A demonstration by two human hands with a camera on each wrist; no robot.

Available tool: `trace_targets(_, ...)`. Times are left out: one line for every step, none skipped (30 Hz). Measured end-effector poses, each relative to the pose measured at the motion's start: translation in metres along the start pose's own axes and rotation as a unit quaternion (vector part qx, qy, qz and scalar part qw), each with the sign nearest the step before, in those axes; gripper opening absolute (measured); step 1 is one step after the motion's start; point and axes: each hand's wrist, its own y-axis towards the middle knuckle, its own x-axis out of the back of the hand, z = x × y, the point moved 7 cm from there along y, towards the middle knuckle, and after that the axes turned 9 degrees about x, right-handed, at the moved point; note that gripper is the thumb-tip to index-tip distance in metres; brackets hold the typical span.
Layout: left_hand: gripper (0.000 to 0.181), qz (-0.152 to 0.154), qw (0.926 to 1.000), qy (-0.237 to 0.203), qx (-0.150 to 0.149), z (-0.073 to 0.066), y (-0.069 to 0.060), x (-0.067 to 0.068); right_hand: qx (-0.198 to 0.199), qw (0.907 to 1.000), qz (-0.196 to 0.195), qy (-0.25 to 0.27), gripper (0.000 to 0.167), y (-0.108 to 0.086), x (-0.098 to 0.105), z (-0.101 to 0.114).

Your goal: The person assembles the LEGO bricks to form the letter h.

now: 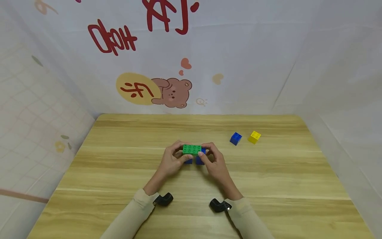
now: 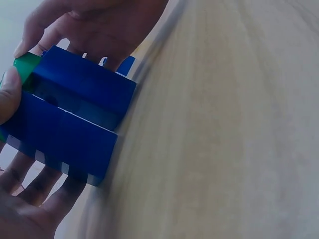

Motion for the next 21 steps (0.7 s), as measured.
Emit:
trace_targets(0.032,0.001,1.0000,-0.002,0.002,0.001,0.000,0.000,-0.002,1.0000,0.003,0.002,0.022,0.000,0.000,-0.001)
trace_targets(0.032,0.003,1.0000,-0.005,0.003,0.002,0.000,0.000,-0.004,0.9999,0.006,0.009,0.022,0.000,0.000,-0.002)
trace_targets(0.032,0.005,0.9999,-0.008,0.006,0.003,0.000,-0.001,-0.007,0.9998,0.009,0.015,0.022,0.000,0.000,-0.003)
trace_targets(0.032,0.008,0.9999,-0.012,0.008,0.004,0.001,-0.001,-0.010,0.9997,0.012,0.021,0.022,0.000,0.000,-0.004)
trace_targets(0.032,0.010,0.9998,-0.014,0.009,0.004,0.001,-0.001,-0.013,0.9994,0.013,0.027,0.023,-0.001,0.001,-0.006)
trace_targets(0.032,0.012,0.9998,-0.014,0.009,0.004,0.001,-0.002,-0.016,0.9992,0.012,0.035,0.023,-0.001,0.001,-0.007)
trace_targets(0.032,0.014,0.9998,-0.014,0.008,0.004,0.002,-0.002,-0.017,0.9990,0.011,0.040,0.023,-0.001,0.003,-0.008)
trace_targets(0.033,0.016,0.9997,-0.014,0.007,0.003,0.002,-0.003,-0.017,0.9987,0.010,0.046,0.023,-0.001,0.004,-0.008)
trace_targets(0.033,0.016,0.9998,-0.013,0.008,0.003,0.002,-0.003,-0.018,0.9987,0.008,0.046,0.024,-0.001,0.005,-0.009)
trace_targets(0.033,0.015,0.9998,-0.010,0.009,0.002,0.002,-0.002,-0.015,0.9988,0.006,0.047,0.024,-0.001,0.006,-0.009)
trace_targets(0.033,0.014,0.9998,-0.007,0.010,0.003,0.002,-0.002,-0.013,0.9987,0.003,0.049,0.025,-0.002,0.007,-0.010)
trace_targets(0.033,0.012,0.9998,-0.004,0.013,0.003,0.002,-0.002,-0.009,0.9988,0.000,0.048,0.025,-0.002,0.008,-0.010)
trace_targets(0.032,0.011,0.9998,-0.002,0.017,0.003,0.001,-0.001,-0.005,0.9988,-0.004,0.048,0.025,-0.003,0.009,-0.010)
trace_targets(0.032,0.010,0.9997,0.000,0.021,0.004,0.001,-0.001,-0.002,0.9988,-0.011,0.048,0.025,-0.003,0.010,-0.010)
trace_targets(0.032,0.010,0.9997,0.003,0.024,0.004,0.000,-0.001,0.003,0.9988,-0.018,0.046,0.024,-0.004,0.012,-0.010)
trace_targets(0.032,0.010,0.9996,0.003,0.027,0.005,0.000,-0.001,0.008,0.9987,-0.024,0.044,0.024,-0.004,0.014,-0.010)
trace_targets(0.033,0.011,0.9995,0.004,0.029,0.005,0.000,-0.001,0.011,0.9986,-0.031,0.042,0.024,-0.005,0.016,-0.009)
trace_targets(0.033,0.011,0.9995,0.004,0.030,0.006,0.000,-0.001,0.014,0.9985,-0.036,0.038,0.023,-0.005,0.018,-0.008)
trace_targets(0.033,0.012,0.9994,0.004,0.032,0.006,0.000,-0.001,0.017,0.9985,-0.040,0.033,0.024,-0.005,0.020,-0.008)
trace_targets(0.033,0.012,0.9994,0.004,0.032,0.006,-0.001,-0.001,0.020,0.9987,-0.041,0.024,0.024,-0.006,0.022,-0.008)
trace_targets(0.033,0.011,0.9994,0.003,0.034,0.006,-0.001,-0.001,0.023,0.9988,-0.041,0.011,0.025,-0.006,0.024,-0.008)
